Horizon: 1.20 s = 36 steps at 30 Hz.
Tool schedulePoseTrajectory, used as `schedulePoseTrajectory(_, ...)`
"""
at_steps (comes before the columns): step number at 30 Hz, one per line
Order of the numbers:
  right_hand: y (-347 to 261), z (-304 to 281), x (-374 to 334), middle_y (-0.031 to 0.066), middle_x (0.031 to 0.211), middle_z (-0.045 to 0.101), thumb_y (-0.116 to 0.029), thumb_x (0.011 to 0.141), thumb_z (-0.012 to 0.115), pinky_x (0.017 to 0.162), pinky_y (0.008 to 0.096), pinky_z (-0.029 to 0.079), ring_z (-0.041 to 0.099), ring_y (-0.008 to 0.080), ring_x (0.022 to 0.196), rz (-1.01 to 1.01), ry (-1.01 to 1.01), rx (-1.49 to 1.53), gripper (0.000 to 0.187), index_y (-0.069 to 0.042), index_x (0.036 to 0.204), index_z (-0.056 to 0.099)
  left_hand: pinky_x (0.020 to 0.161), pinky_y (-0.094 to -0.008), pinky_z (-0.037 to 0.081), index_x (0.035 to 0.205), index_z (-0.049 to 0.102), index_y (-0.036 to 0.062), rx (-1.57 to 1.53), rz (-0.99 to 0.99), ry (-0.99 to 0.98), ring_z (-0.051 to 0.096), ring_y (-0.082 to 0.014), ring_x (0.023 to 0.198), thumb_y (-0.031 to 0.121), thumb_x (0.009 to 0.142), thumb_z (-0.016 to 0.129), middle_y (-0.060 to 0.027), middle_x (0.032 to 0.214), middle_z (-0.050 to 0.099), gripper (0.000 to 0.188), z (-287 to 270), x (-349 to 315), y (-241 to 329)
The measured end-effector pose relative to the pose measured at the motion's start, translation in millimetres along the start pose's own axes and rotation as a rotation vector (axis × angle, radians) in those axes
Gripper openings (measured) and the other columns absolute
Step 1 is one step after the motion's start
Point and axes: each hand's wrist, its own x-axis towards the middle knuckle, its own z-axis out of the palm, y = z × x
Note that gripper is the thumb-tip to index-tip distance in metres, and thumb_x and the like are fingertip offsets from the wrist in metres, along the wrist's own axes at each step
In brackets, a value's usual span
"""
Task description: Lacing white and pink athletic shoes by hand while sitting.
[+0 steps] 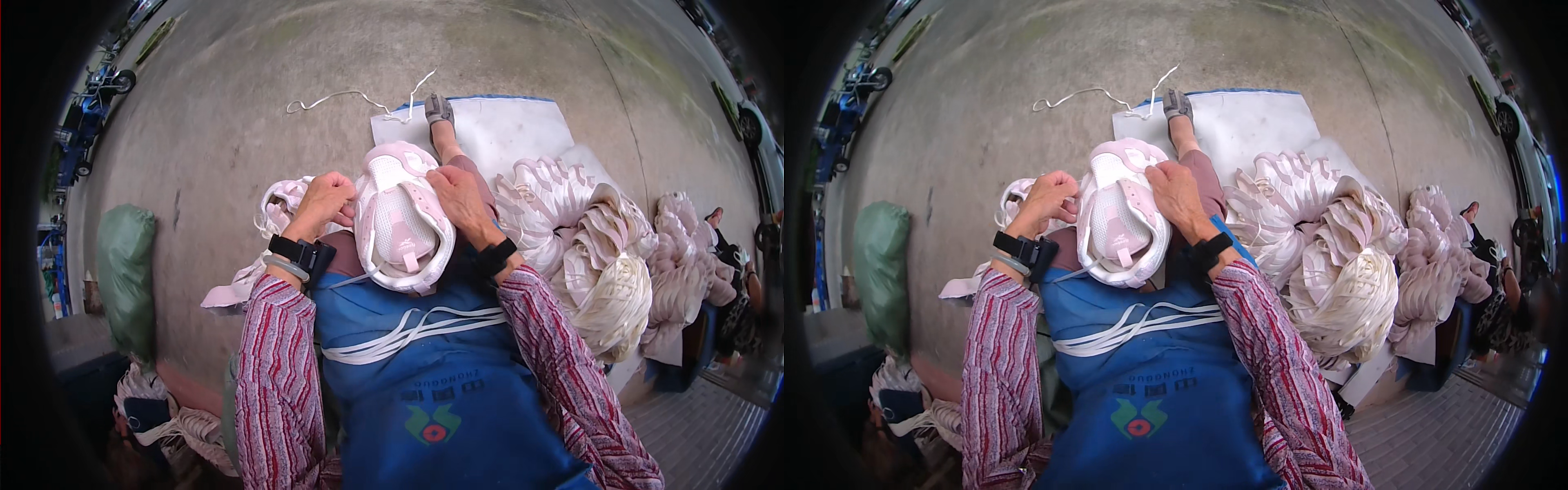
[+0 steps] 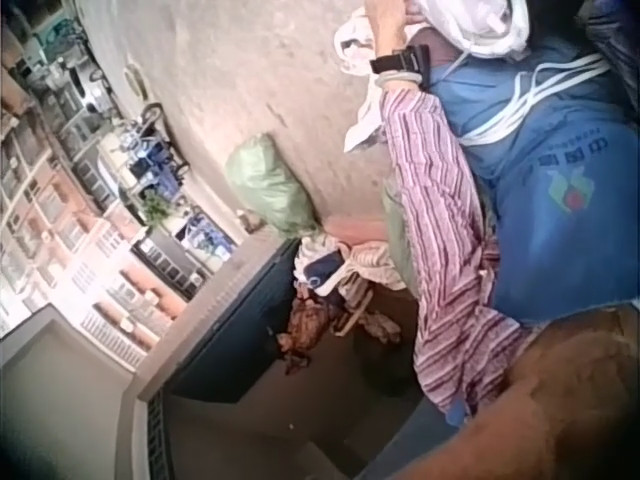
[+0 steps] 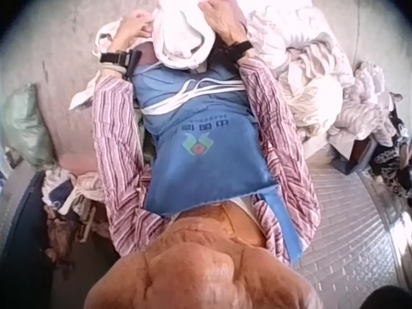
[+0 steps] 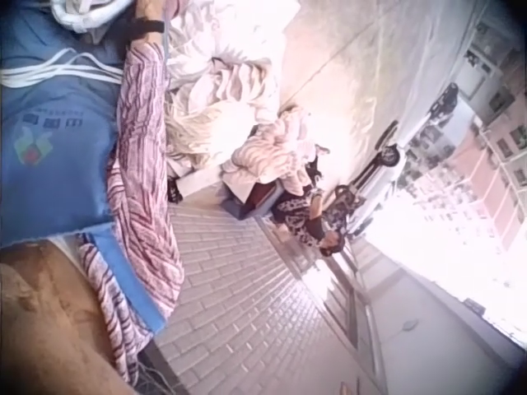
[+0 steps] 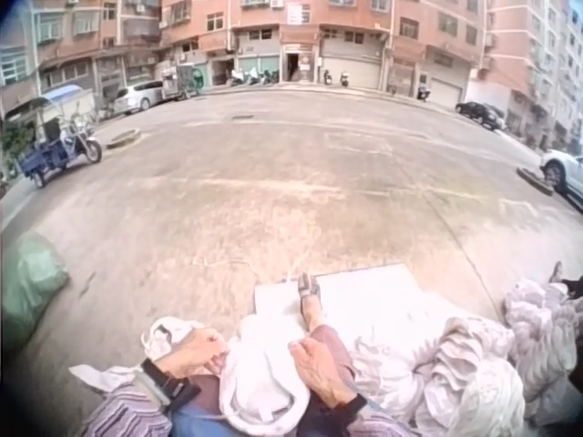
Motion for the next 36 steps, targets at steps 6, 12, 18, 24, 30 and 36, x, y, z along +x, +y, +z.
schedulePoseTrajectory(6, 0.7, -1.7, -5.2, 0.0256, 0.086, 0.061, -0.022, 0.087, 0.055, 0.075, 0.0474, 0.046, 0.058, 0.0443, 0.076, -0.277, -0.297, -0.477, 0.03, 0.003, 0.104, 0.061, 0.067, -0.0324, 0.05, 0.095, 0.054, 0.0002, 0.366, 0.362, 0.328, 0.058, -0.0223, 0.075, 0.007, 0.079, 0.059, -0.0113, 0.09, 0.059, 0.018, 1.5, -34.4, -15.4)
schedulePoseTrajectory(12, -52.7, -23.0, -56.2, 0.0254, 0.102, 0.054, -0.028, 0.081, 0.066, 0.08, 0.0454, 0.045, 0.054, 0.0388, 0.096, -0.487, 0.046, -0.42, 0.045, 0.002, 0.113, 0.055, 0.086, -0.0404, 0.045, 0.118, 0.049, 0.0, 0.44, 0.514, 0.204, 0.054, -0.0342, 0.1, 0.004, 0.078, 0.058, -0.02, 0.11, 0.054, 0.041, 42.1, -115.1, -21.3)
schedulePoseTrajectory(18, -54.3, -14.4, -88.9, 0.0207, 0.114, 0.049, -0.019, 0.077, 0.067, 0.086, 0.0433, 0.046, 0.054, 0.0377, 0.099, -0.553, -0.13, -0.6, 0.048, -0.005, 0.12, 0.052, 0.109, -0.0462, 0.028, 0.144, 0.017, 0.001, 0.484, 0.559, 0.167, 0.029, -0.05, 0.13, 0.001, 0.077, 0.059, -0.0357, 0.14, 0.023, 0.079, 68.2, -115.7, -35.6)
schedulePoseTrajectory(24, -42.8, -26.9, -91.5, 0.0185, 0.104, 0.05, -0.002, 0.074, 0.056, 0.08, 0.0424, 0.048, 0.056, 0.0375, 0.094, -0.505, -0.124, -0.557, 0.043, -0.004, 0.117, 0.051, 0.109, -0.0465, 0.029, 0.144, 0.017, 0.0021, 0.448, 0.625, 0.294, 0.027, -0.0491, 0.131, 0.0, 0.077, 0.062, -0.0341, 0.14, 0.023, 0.081, 97.2, -114.4, -59.4)
schedulePoseTrajectory(30, -33.2, -14.7, -92.6, 0.0192, 0.091, 0.051, -0.004, 0.074, 0.058, 0.074, 0.0438, 0.048, 0.057, 0.0369, 0.086, -0.481, -0.154, -0.63, 0.041, -0.003, 0.114, 0.049, 0.096, -0.048, 0.043, 0.145, 0.015, 0.0057, 0.589, 0.648, 0.288, 0.038, -0.0547, 0.12, -0.002, 0.075, 0.062, -0.0367, 0.137, 0.023, 0.085, 95.8, -113.9, -62.6)
schedulePoseTrajectory(36, -29.0, -21.1, -105.3, 0.0232, 0.096, 0.053, -0.016, 0.078, 0.064, 0.073, 0.0438, 0.05, 0.059, 0.0416, 0.085, -0.334, -0.295, -0.641, 0.055, -0.001, 0.126, 0.043, 0.095, -0.047, 0.043, 0.142, 0.022, 0.0042, 0.631, 0.59, 0.288, 0.043, -0.0513, 0.118, -0.005, 0.078, 0.053, -0.0334, 0.134, 0.032, 0.071, 93.5, -110.2, -68.7)
